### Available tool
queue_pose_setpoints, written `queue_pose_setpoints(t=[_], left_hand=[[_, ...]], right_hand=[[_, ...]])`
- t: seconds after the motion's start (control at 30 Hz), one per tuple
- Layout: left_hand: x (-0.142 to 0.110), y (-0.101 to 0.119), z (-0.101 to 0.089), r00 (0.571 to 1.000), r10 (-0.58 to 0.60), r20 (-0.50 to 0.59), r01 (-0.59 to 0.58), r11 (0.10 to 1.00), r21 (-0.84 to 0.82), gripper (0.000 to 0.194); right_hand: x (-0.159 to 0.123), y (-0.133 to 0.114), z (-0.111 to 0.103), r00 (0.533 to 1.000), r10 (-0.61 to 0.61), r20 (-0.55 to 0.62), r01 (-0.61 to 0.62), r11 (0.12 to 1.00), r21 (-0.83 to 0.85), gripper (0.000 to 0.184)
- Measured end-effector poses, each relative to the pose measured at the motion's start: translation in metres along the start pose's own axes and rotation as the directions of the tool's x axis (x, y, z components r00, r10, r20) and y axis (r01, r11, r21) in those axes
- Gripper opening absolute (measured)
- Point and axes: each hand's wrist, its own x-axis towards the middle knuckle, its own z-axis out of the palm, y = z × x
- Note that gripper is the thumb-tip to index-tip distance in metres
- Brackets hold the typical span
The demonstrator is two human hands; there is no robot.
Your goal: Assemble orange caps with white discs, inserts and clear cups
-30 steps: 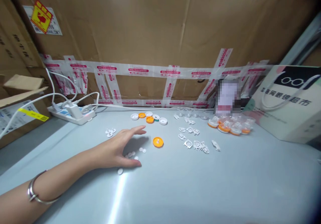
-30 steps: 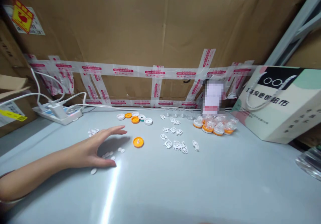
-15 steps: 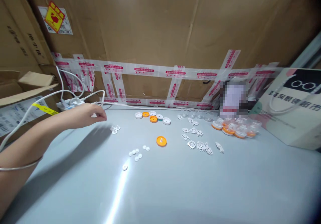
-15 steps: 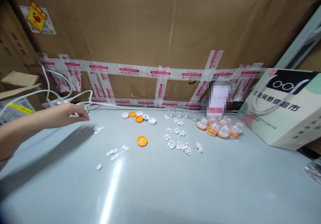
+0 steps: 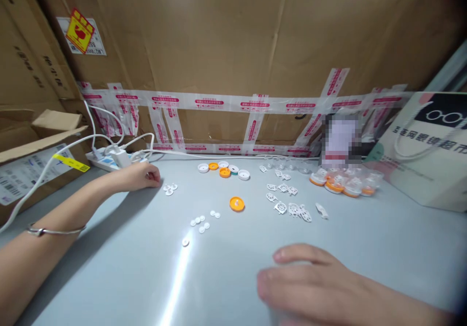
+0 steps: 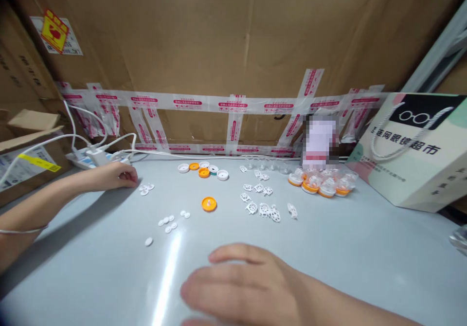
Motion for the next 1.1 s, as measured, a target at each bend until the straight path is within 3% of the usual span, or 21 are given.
queue_pose_setpoints(t=[0.07,0.13,0.23,0.33,0.47,0.57,0.7,0.87,1.1], left_hand=[[-0.001,0.0,0.001,1.0,0.011,-0.004,-0.011,1.0,-0.003,0.027],[-0.001,-0.001,0.001,1.0,0.025,-0.012,-0.025,1.0,-0.001,0.027],[0.0,-0.003,-0.001,0.999,0.025,-0.027,-0.024,0.999,0.025,0.022],[-0.001,0.002,-0.005,0.991,0.036,-0.13,-0.025,0.996,0.087,0.016],[-0.013,0.039,-0.008,0.935,0.188,-0.301,-0.197,0.98,0.001,0.017],[-0.024,0.078,-0.001,0.894,0.33,-0.303,-0.377,0.92,-0.11,0.015],[-0.024,0.11,0.017,0.838,0.459,-0.294,-0.515,0.844,-0.152,0.012],[-0.016,0.113,0.028,0.823,0.454,-0.342,-0.531,0.829,-0.175,0.011],[-0.015,0.112,0.031,0.835,0.377,-0.402,-0.496,0.831,-0.251,0.01]], right_hand=[[-0.005,0.006,0.011,0.982,0.127,-0.142,-0.122,0.992,0.041,0.03],[-0.011,0.012,0.024,0.903,0.329,-0.277,-0.318,0.944,0.084,0.035],[-0.015,0.027,0.038,0.761,0.602,-0.241,-0.602,0.794,0.084,0.027],[-0.012,0.043,0.042,0.64,0.757,-0.132,-0.757,0.651,0.061,0.019],[-0.006,0.06,0.044,0.607,0.794,0.043,-0.793,0.608,-0.036,0.028],[-0.003,0.067,0.051,0.587,0.803,0.105,-0.8,0.595,-0.072,0.033],[-0.002,0.072,0.06,0.613,0.787,0.068,-0.788,0.615,-0.012,0.027],[0.002,0.078,0.067,0.608,0.794,-0.003,-0.791,0.605,0.087,0.011],[0.005,0.08,0.074,0.602,0.798,0.028,-0.795,0.596,0.113,0.003]])
